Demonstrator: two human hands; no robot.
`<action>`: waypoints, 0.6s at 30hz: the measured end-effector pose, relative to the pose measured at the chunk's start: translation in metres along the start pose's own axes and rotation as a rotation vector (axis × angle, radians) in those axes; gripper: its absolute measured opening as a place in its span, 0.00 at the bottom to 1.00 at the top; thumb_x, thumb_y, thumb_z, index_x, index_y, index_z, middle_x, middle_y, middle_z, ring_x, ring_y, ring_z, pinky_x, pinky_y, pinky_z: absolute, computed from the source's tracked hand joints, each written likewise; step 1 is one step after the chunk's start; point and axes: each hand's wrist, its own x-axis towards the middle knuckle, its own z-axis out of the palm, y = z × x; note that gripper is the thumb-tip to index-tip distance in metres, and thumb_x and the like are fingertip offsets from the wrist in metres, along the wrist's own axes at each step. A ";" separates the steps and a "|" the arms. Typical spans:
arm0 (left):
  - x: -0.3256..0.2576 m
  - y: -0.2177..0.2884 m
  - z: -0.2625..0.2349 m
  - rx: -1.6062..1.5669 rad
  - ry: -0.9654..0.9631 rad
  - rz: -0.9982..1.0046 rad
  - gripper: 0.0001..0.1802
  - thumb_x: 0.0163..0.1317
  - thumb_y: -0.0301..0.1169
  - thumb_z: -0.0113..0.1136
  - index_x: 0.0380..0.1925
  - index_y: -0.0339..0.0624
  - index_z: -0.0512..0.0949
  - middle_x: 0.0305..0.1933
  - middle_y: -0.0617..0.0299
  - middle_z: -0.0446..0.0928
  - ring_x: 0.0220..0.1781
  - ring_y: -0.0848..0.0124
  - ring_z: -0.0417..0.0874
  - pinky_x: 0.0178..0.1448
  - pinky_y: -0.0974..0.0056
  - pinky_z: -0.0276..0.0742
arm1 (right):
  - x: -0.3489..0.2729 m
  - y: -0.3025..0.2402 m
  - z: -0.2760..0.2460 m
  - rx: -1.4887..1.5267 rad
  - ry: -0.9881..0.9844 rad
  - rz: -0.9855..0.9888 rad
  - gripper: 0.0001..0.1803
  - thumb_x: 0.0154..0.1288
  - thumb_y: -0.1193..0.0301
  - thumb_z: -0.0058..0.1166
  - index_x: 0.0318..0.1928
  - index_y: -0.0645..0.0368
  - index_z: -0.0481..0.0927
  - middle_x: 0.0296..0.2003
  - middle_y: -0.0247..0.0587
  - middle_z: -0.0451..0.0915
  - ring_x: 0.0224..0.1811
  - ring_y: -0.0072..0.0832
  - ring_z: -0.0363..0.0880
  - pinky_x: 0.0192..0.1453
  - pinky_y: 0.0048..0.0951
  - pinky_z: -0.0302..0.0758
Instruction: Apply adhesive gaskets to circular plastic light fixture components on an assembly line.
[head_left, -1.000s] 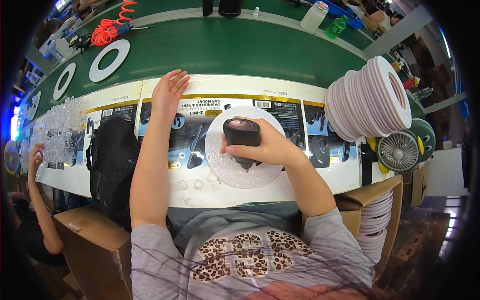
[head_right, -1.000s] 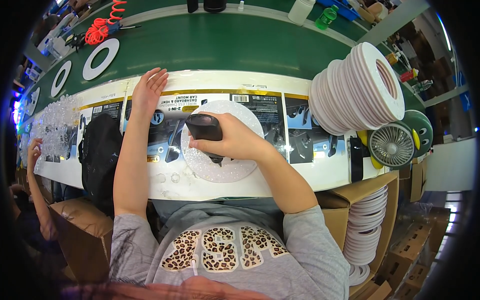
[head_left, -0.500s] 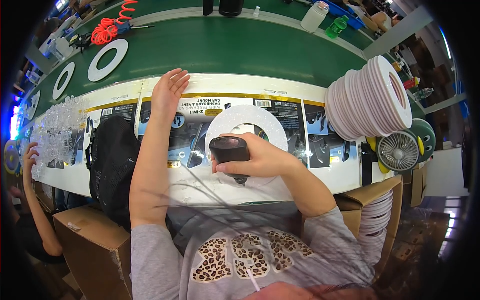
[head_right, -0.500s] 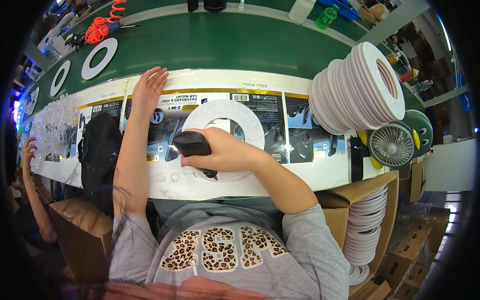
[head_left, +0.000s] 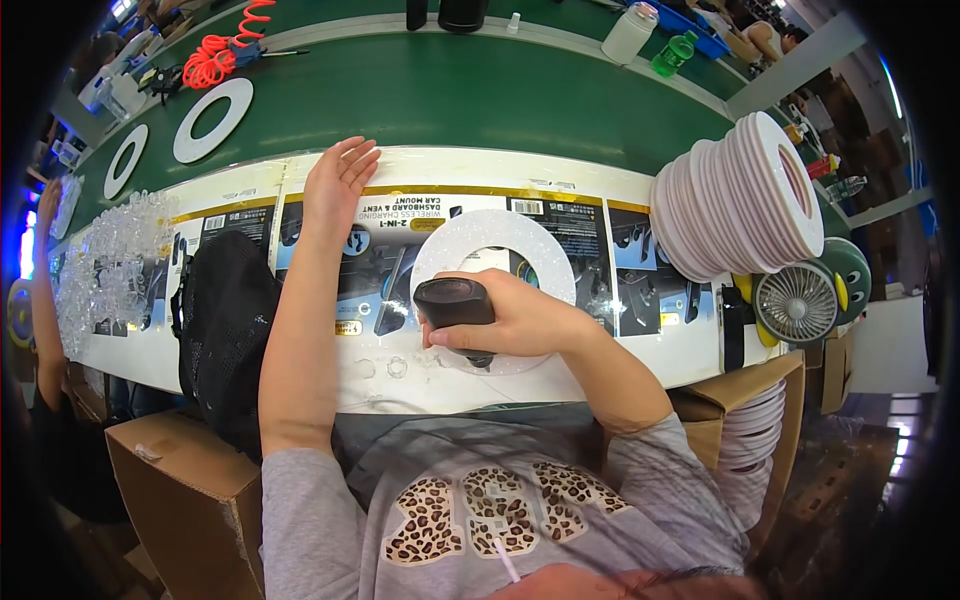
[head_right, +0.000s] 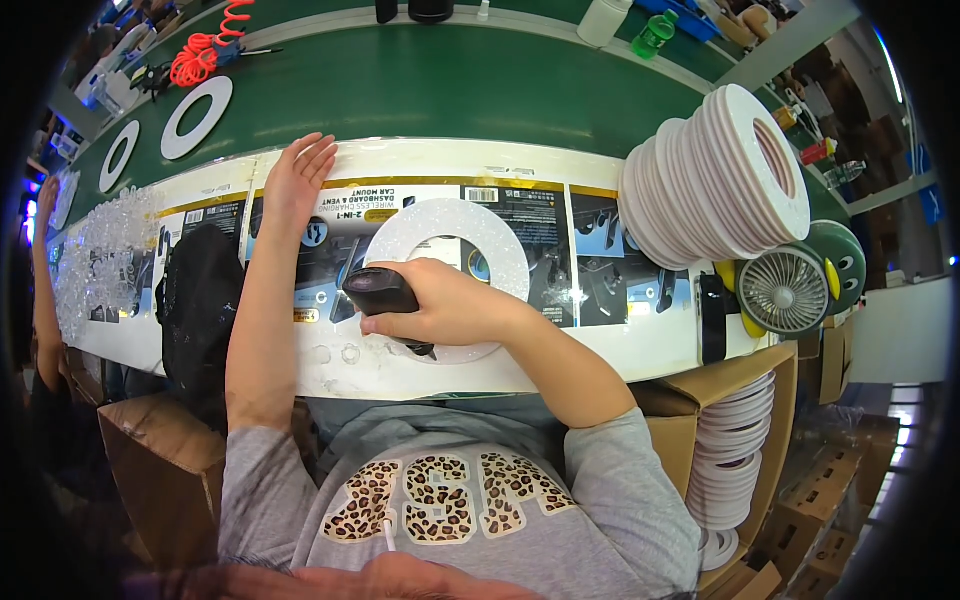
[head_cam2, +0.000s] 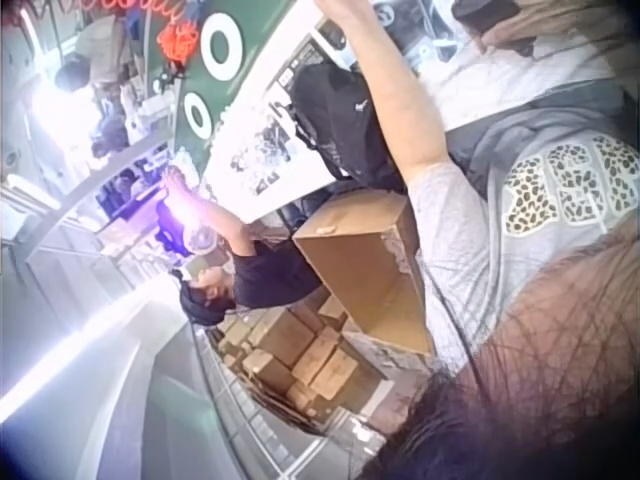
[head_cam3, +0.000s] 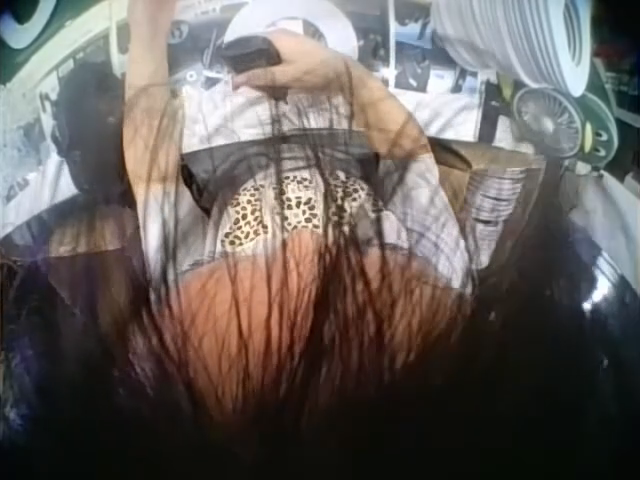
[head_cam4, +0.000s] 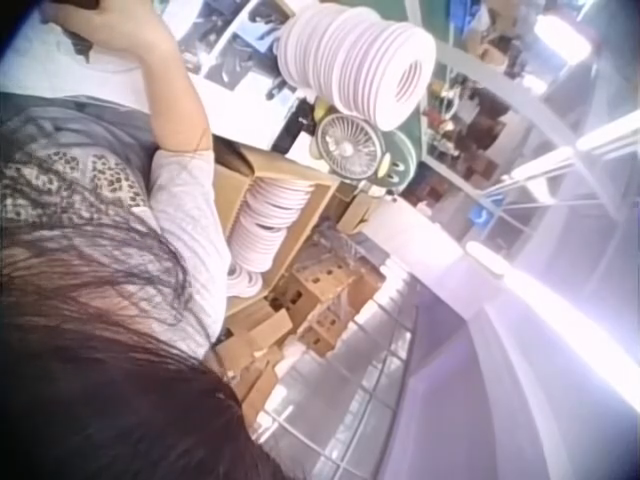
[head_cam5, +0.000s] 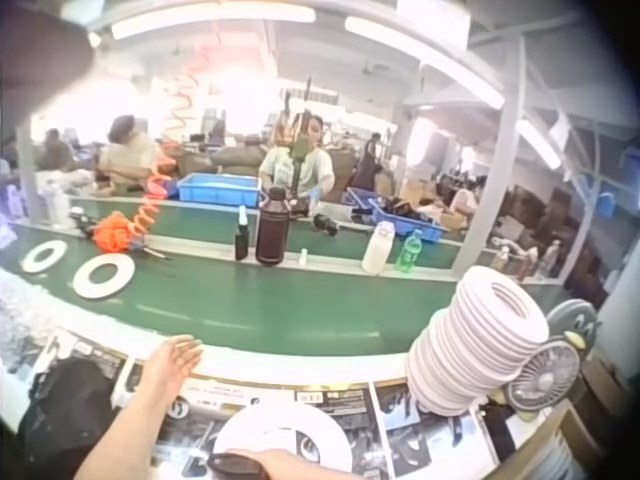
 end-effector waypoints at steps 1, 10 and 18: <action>0.000 0.000 0.000 0.000 -0.001 0.000 0.20 0.71 0.36 0.41 0.49 0.28 0.70 0.52 0.44 0.74 0.55 0.58 0.77 0.62 0.59 0.72 | 0.000 0.000 0.000 0.000 0.001 0.000 0.22 0.58 0.59 0.61 0.45 0.61 0.75 0.30 0.44 0.80 0.32 0.35 0.77 0.39 0.31 0.72; 0.001 -0.001 0.000 0.007 0.005 -0.001 0.20 0.71 0.36 0.41 0.49 0.29 0.70 0.52 0.44 0.74 0.55 0.58 0.77 0.62 0.59 0.72 | 0.000 0.001 0.000 -0.021 0.018 -0.015 0.22 0.58 0.59 0.62 0.46 0.60 0.75 0.29 0.45 0.80 0.31 0.36 0.77 0.38 0.31 0.72; 0.000 -0.001 0.000 0.007 -0.001 0.000 0.20 0.71 0.36 0.41 0.49 0.28 0.70 0.52 0.44 0.74 0.55 0.58 0.77 0.62 0.59 0.72 | 0.001 0.000 0.000 -0.032 0.011 -0.014 0.19 0.58 0.60 0.62 0.42 0.60 0.75 0.28 0.43 0.79 0.29 0.34 0.76 0.37 0.31 0.72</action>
